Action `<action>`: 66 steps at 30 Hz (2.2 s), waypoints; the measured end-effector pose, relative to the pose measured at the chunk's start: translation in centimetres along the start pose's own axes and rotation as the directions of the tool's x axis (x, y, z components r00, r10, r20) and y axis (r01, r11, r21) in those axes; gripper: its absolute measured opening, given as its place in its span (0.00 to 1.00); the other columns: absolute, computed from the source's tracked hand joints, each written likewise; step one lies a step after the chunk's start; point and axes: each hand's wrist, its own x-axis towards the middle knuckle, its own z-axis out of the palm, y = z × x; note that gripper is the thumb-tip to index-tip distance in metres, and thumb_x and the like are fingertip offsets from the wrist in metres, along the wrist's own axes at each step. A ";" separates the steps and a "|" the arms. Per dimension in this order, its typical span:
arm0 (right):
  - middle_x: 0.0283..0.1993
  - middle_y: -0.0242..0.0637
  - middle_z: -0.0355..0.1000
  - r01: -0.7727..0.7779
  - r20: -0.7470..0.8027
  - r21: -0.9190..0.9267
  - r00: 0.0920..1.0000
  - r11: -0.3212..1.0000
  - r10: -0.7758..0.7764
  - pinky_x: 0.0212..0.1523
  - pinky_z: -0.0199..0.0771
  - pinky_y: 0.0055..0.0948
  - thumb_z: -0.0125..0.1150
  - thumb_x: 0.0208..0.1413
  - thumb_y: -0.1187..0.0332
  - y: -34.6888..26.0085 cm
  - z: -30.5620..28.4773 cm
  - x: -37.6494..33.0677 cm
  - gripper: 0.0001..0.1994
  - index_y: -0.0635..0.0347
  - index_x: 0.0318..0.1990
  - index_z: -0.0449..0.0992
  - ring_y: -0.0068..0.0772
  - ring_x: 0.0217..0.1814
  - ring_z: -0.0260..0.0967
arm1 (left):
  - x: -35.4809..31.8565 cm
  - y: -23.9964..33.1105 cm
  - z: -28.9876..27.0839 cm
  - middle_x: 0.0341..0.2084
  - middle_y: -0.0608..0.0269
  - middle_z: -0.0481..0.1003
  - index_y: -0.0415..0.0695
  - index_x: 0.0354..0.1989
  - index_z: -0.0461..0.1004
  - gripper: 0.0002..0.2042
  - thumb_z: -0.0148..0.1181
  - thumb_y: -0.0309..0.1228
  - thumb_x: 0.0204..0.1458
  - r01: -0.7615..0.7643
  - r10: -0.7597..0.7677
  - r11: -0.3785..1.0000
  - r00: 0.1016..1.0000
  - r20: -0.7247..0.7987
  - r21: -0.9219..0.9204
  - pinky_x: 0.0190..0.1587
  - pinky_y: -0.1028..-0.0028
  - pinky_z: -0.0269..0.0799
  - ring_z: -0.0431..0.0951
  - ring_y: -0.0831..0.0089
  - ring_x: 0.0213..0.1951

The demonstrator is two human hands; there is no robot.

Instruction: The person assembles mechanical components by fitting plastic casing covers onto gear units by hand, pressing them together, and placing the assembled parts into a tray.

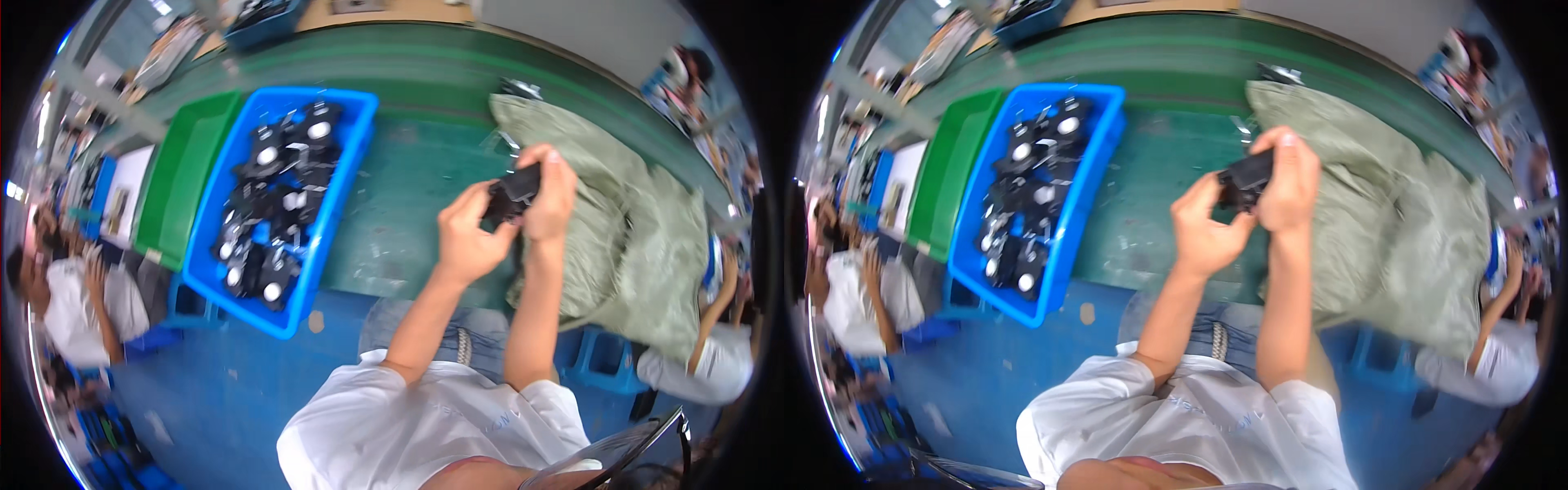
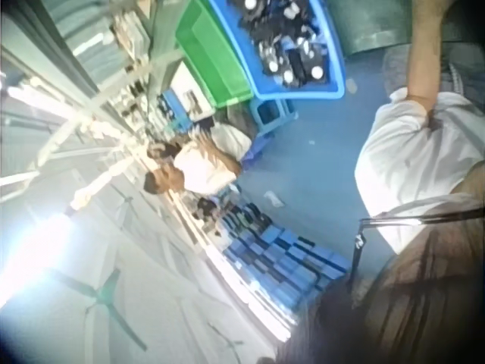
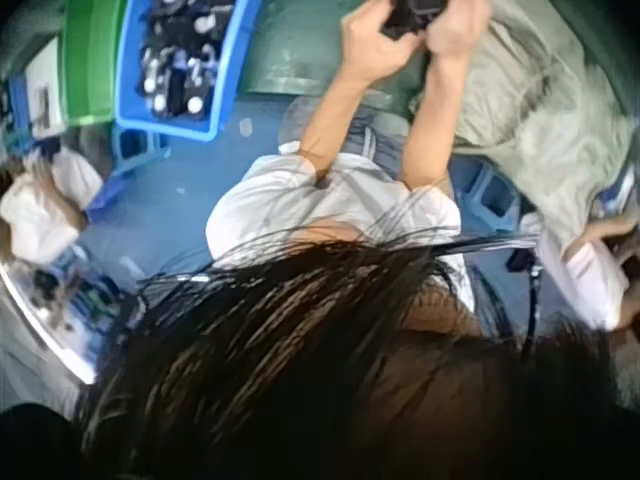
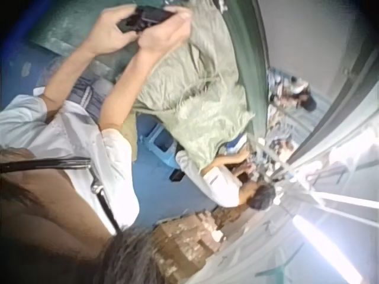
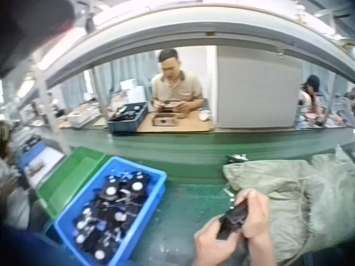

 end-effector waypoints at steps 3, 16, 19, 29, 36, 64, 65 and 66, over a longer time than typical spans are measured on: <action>0.26 0.37 0.69 0.128 0.113 -0.110 0.987 0.986 -0.115 0.29 0.62 0.26 0.40 0.64 0.65 -2.3 2.2 0.5 0.18 0.63 0.26 0.73 0.28 0.24 0.60 | 0.0 -0.6 0.3 0.37 0.52 0.78 0.34 0.43 0.75 0.21 0.64 0.19 0.35 0.026 -0.043 0.987 0.993 -0.107 -0.161 0.37 0.69 0.73 0.77 0.60 0.33; 0.31 0.35 0.69 0.789 0.463 0.489 0.128 0.373 -0.877 0.38 0.65 0.35 0.59 0.48 0.57 -7.0 25.6 -10.7 0.10 0.51 0.25 0.73 0.36 0.33 0.64 | 1.0 -4.2 -2.0 0.41 0.53 0.76 0.43 0.49 0.70 0.14 0.48 0.26 0.55 0.164 -0.513 0.235 0.858 0.021 -0.958 0.44 0.69 0.72 0.77 0.60 0.44; 0.34 0.34 0.66 0.725 0.521 0.516 0.157 0.457 -0.839 0.42 0.64 0.36 0.61 0.49 0.55 -5.2 24.3 -10.1 0.11 0.51 0.29 0.72 0.37 0.36 0.63 | 0.4 -6.1 -2.1 0.40 0.55 0.76 0.44 0.48 0.70 0.13 0.47 0.25 0.55 0.167 -0.397 0.161 0.913 0.091 -0.973 0.44 0.69 0.72 0.77 0.62 0.43; 0.64 0.42 0.59 0.686 0.695 -0.709 0.719 0.165 -0.004 0.57 0.60 0.46 0.67 0.37 0.62 6.8 8.3 16.2 0.35 0.42 0.60 0.66 0.49 0.60 0.59 | 0.7 -4.1 -2.7 0.27 0.63 0.68 0.47 0.36 0.68 0.06 0.48 0.22 0.52 0.149 -0.505 0.050 0.857 0.103 -0.988 0.31 0.74 0.61 0.65 0.73 0.28; 0.55 0.46 0.70 -0.109 0.117 -0.827 0.926 0.551 0.359 0.52 0.70 0.44 0.61 0.46 0.60 14.6 4.1 15.8 0.28 0.52 0.58 0.69 0.54 0.52 0.70 | 0.8 -3.1 -2.7 0.24 0.65 0.65 0.47 0.33 0.67 0.05 0.48 0.22 0.51 0.166 -0.524 0.019 0.842 0.132 -0.986 0.28 0.74 0.56 0.60 0.75 0.25; 0.28 0.33 0.75 0.307 0.138 -0.616 0.949 0.726 -0.284 0.22 0.67 0.27 0.63 0.46 0.75 0.3 0.2 -6.7 0.04 0.61 0.31 0.80 0.30 0.22 0.68 | -0.1 -0.2 -0.4 0.31 0.57 0.80 0.31 0.38 0.77 0.13 0.49 0.29 0.62 0.343 -0.328 0.932 0.935 0.137 -0.114 0.35 0.75 0.71 0.75 0.73 0.31; 0.28 0.33 0.75 0.292 0.130 -0.623 0.953 0.725 -0.272 0.22 0.67 0.27 0.63 0.46 0.75 0.3 -0.1 -7.1 0.04 0.61 0.31 0.80 0.30 0.22 0.68 | 0.0 -0.1 -0.6 0.31 0.57 0.80 0.31 0.38 0.77 0.13 0.49 0.29 0.62 0.354 -0.336 0.929 0.930 0.150 -0.112 0.35 0.75 0.71 0.75 0.73 0.31; 0.29 0.33 0.75 0.306 0.165 -0.590 0.951 0.747 -0.259 0.23 0.67 0.26 0.63 0.45 0.76 0.2 -0.6 -7.2 0.05 0.61 0.32 0.80 0.29 0.22 0.68 | 0.1 0.0 -1.0 0.30 0.58 0.80 0.32 0.37 0.77 0.12 0.50 0.29 0.62 0.344 -0.332 0.938 0.924 0.189 -0.034 0.35 0.75 0.71 0.75 0.73 0.30</action>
